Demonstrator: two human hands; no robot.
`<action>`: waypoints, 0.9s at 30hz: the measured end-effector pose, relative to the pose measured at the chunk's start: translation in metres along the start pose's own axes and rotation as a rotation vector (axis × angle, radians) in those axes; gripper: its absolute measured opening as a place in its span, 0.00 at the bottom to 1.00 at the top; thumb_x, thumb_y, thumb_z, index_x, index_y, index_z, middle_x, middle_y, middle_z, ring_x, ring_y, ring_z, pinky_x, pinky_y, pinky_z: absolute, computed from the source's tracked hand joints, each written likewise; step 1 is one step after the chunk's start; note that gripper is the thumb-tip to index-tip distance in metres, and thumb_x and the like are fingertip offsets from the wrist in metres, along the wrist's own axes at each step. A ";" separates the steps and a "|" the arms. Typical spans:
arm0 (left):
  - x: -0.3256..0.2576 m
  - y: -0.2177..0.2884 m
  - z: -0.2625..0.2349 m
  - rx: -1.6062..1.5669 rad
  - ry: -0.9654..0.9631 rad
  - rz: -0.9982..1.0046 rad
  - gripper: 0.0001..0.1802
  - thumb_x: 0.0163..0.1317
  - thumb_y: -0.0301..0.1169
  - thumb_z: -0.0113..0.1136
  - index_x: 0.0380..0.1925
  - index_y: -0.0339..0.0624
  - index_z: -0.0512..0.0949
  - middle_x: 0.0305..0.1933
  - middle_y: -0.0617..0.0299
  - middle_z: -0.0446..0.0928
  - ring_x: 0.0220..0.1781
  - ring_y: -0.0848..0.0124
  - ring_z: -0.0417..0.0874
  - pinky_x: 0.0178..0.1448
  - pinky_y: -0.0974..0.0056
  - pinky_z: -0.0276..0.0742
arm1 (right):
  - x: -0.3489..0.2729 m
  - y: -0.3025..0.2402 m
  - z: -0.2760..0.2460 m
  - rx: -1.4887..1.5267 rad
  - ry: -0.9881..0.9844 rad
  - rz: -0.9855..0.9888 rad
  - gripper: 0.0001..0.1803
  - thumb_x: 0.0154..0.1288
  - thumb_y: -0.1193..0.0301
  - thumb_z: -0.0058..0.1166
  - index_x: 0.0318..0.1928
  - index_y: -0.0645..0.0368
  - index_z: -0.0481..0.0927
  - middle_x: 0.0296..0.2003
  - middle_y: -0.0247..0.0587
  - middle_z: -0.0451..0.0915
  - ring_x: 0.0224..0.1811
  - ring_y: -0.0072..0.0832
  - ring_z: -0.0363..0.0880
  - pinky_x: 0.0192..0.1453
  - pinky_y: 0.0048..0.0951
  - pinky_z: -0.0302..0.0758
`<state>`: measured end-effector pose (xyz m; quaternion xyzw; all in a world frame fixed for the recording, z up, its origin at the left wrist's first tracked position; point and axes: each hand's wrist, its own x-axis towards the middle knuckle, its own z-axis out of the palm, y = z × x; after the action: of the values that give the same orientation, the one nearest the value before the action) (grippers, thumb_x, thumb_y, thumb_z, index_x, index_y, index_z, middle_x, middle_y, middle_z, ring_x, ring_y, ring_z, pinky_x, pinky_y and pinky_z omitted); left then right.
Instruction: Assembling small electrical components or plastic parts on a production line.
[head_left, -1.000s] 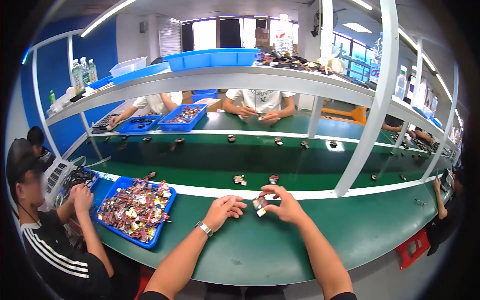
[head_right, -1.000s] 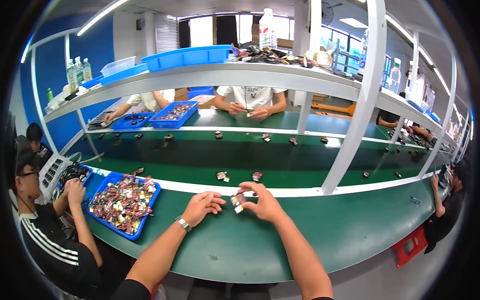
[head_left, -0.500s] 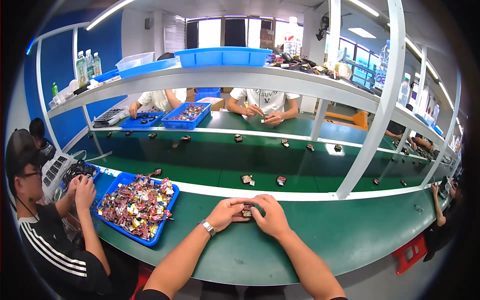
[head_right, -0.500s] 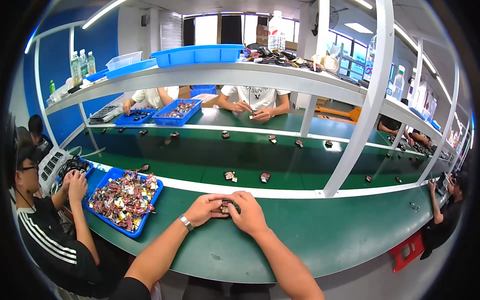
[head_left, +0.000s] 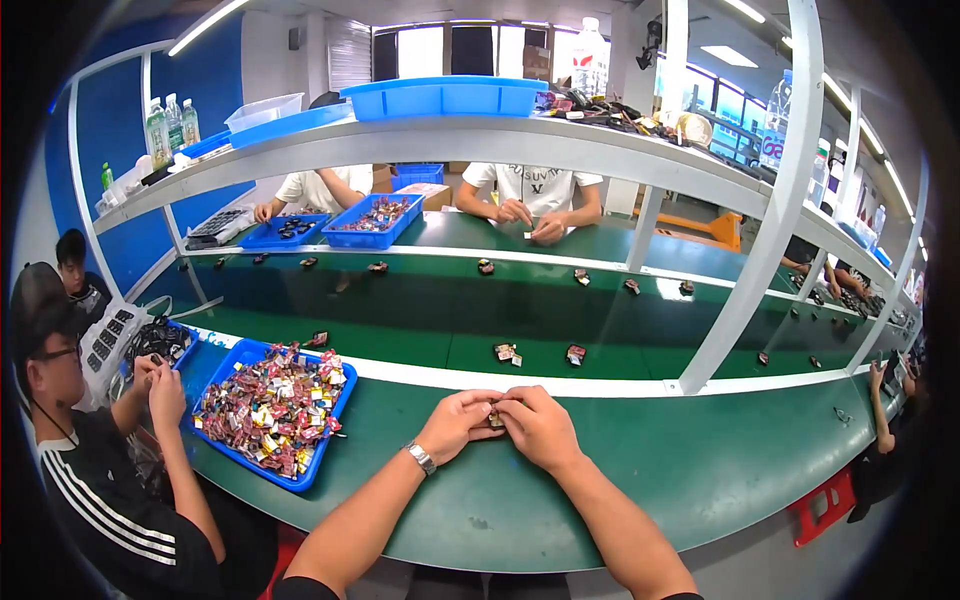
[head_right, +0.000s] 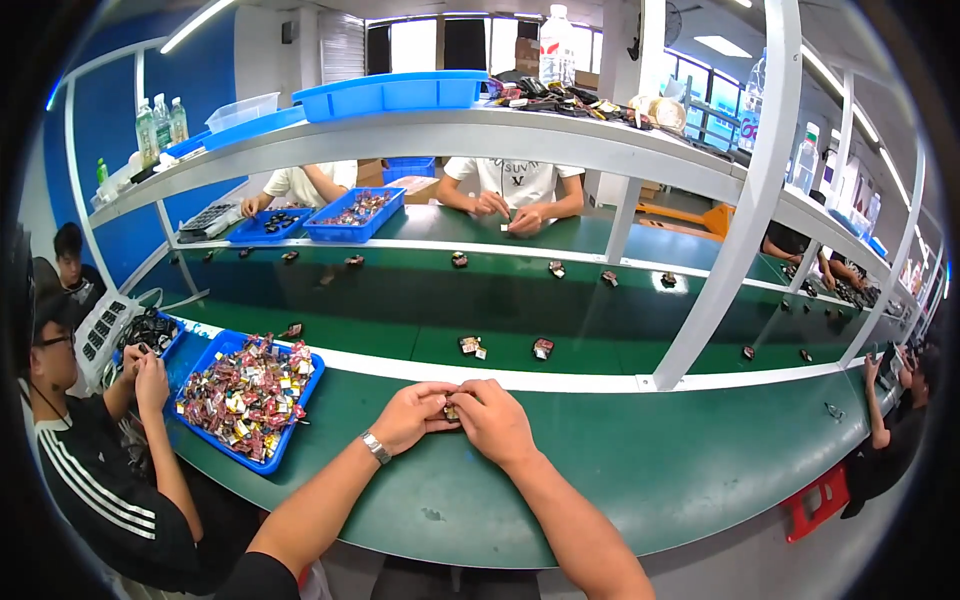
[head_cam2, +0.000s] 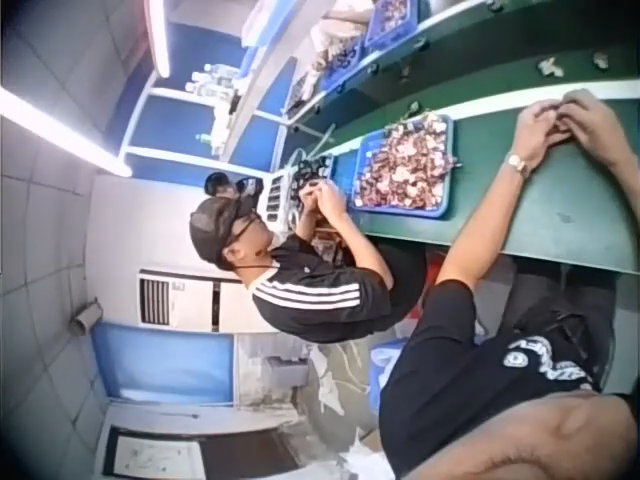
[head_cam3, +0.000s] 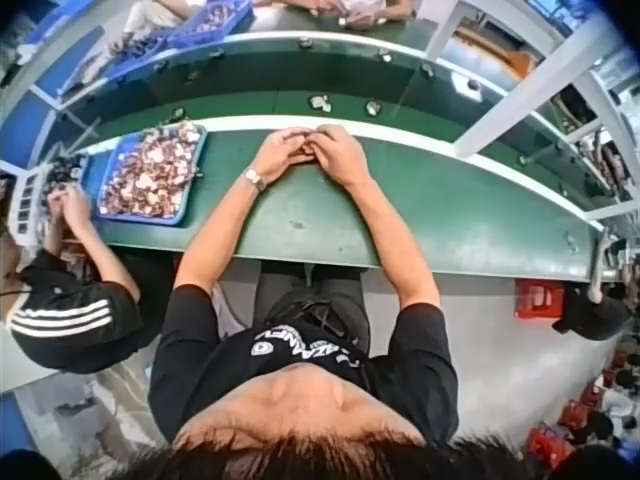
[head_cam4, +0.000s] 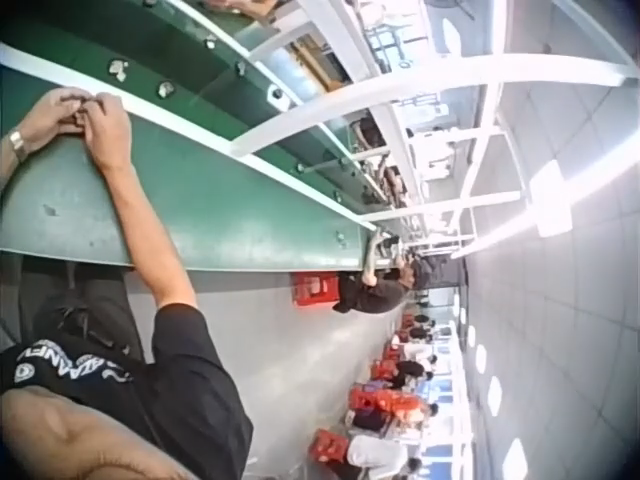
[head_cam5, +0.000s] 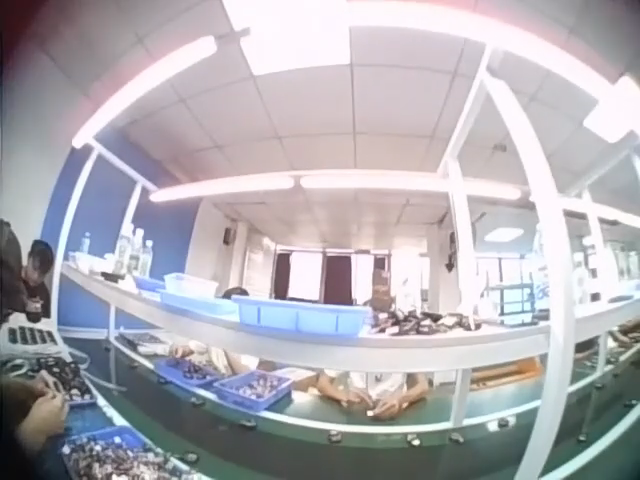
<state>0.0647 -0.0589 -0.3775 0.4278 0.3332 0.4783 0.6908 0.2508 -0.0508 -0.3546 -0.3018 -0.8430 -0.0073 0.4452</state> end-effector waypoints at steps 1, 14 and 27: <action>0.000 -0.001 0.000 0.004 0.009 0.006 0.17 0.73 0.27 0.49 0.59 0.33 0.71 0.56 0.53 0.77 0.54 0.66 0.81 0.61 0.59 0.81 | -0.001 0.000 0.001 0.001 -0.002 0.001 0.09 0.57 0.74 0.61 0.40 0.55 0.82 0.40 0.33 0.79 0.40 0.33 0.79 0.41 0.34 0.80; -0.002 0.002 0.000 -0.036 0.041 -0.024 0.17 0.73 0.26 0.48 0.59 0.35 0.71 0.54 0.55 0.76 0.55 0.66 0.80 0.61 0.57 0.80 | 0.001 -0.002 -0.008 0.014 -0.047 -0.100 0.10 0.51 0.75 0.63 0.36 0.55 0.82 0.40 0.33 0.79 0.42 0.33 0.78 0.43 0.34 0.79; -0.001 -0.003 0.004 0.103 0.009 0.018 0.16 0.73 0.26 0.49 0.58 0.34 0.73 0.53 0.57 0.78 0.52 0.69 0.82 0.58 0.62 0.83 | 0.001 0.005 -0.017 0.023 -0.257 0.003 0.09 0.53 0.74 0.64 0.36 0.55 0.81 0.50 0.37 0.75 0.55 0.39 0.73 0.56 0.39 0.74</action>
<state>0.0687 -0.0618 -0.3786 0.4635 0.3565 0.4689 0.6619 0.2660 -0.0506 -0.3446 -0.2962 -0.8928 0.0419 0.3368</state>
